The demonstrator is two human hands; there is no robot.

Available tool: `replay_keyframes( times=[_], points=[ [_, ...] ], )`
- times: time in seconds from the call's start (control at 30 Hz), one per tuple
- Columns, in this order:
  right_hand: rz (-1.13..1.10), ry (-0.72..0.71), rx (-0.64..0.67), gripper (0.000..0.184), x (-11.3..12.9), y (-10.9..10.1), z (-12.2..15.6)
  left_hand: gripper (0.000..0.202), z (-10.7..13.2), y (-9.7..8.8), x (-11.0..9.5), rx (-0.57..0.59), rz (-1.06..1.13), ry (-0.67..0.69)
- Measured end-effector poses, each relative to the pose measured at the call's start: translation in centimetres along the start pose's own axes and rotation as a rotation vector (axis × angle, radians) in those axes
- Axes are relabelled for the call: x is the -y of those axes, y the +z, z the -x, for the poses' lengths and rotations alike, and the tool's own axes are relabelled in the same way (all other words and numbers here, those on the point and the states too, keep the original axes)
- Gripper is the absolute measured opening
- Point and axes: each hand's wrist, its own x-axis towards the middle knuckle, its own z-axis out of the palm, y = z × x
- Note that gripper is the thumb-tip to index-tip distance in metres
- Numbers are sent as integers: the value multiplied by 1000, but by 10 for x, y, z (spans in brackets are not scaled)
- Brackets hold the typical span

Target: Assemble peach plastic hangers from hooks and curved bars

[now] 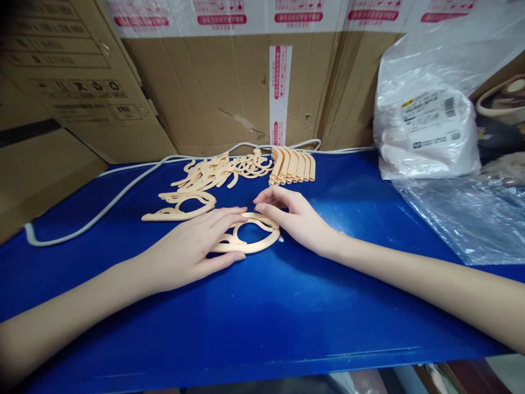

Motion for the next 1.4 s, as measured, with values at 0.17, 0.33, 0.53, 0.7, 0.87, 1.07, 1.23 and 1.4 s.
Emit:
replay_keyframes(
  times=[0.17,0.33,0.53,0.7,0.87,1.07,1.23,1.4],
  points=[
    [-112,111,61,12,-1,-5,-6,63,0,-1,-2,22,-17,-21],
    [-108,99,152,16,-4,-10,-10,69,-1,-7,-9,61,-17,-8],
    [-77,70,169,18,-4,-7,-9,55,0,-13,-14,52,33,15],
    [-61,64,121,16,-1,-8,-9,64,2,-30,-12,32,24,-12],
    [-58,41,123,14,-2,-10,-7,67,0,-57,11,-13,-60,-79],
    [-44,47,133,16,-3,-11,-6,68,4,-70,45,6,-139,-300],
    [-22,46,146,16,-4,-12,-6,66,14,-75,65,33,-89,-445],
    [-5,54,151,17,-3,-10,-7,68,21,-78,77,62,-94,-486]
  ],
)
